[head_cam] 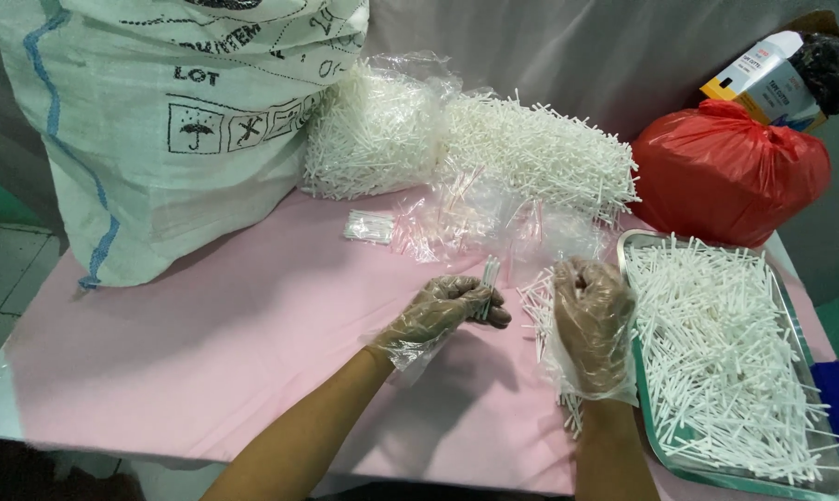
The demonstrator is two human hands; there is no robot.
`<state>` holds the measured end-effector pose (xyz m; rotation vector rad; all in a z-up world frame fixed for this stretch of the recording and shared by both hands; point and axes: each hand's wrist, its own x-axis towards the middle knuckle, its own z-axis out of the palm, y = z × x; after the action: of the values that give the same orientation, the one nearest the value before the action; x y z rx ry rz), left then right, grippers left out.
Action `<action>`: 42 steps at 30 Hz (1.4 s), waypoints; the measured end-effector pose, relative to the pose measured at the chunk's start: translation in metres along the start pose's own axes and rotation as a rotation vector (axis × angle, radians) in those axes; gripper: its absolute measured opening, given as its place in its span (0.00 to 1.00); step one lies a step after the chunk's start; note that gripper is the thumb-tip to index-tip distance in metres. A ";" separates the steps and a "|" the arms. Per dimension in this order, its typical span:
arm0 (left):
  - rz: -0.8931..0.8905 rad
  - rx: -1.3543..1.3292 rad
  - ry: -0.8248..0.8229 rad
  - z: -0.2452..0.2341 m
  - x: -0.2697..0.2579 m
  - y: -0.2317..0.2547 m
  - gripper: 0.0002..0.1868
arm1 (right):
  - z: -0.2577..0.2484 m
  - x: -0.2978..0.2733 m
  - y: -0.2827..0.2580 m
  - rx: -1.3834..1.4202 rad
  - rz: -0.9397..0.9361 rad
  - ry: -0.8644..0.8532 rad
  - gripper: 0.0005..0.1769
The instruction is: The person counts out cotton swabs from a tray and places them into small plastic bags.
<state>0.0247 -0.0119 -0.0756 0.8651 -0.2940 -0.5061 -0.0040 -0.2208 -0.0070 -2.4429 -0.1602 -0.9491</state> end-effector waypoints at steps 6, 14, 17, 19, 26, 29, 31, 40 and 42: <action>-0.057 0.005 0.057 0.009 -0.013 0.016 0.14 | 0.005 -0.006 -0.061 0.868 0.685 -0.344 0.10; -0.005 0.151 0.089 0.011 -0.025 0.030 0.13 | 0.014 -0.010 -0.082 1.066 0.749 -0.387 0.11; 0.009 0.209 0.100 0.010 -0.028 0.033 0.13 | 0.037 -0.020 -0.076 0.964 0.726 -0.432 0.14; 0.012 0.248 0.109 0.007 -0.033 0.036 0.13 | 0.056 -0.029 -0.068 0.884 0.709 -0.444 0.16; 0.036 0.368 0.148 -0.060 -0.077 0.000 0.13 | 0.080 -0.039 -0.079 0.625 0.828 -0.426 0.13; 0.054 0.418 0.172 -0.088 -0.111 -0.029 0.14 | 0.081 -0.038 -0.075 0.461 0.784 -0.468 0.11; 0.062 0.456 0.181 -0.093 -0.124 -0.037 0.14 | 0.075 -0.034 -0.072 0.407 0.760 -0.468 0.11; 0.073 0.639 0.197 -0.106 -0.146 -0.048 0.16 | 0.076 -0.047 -0.051 0.218 0.657 -0.519 0.11; 0.076 0.681 0.200 -0.110 -0.150 -0.048 0.16 | 0.079 -0.048 -0.054 0.192 0.566 -0.549 0.12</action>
<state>-0.0676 0.1133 -0.1882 1.5484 -0.3181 -0.2389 -0.0083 -0.1314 -0.0654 -2.3092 0.2350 -0.0130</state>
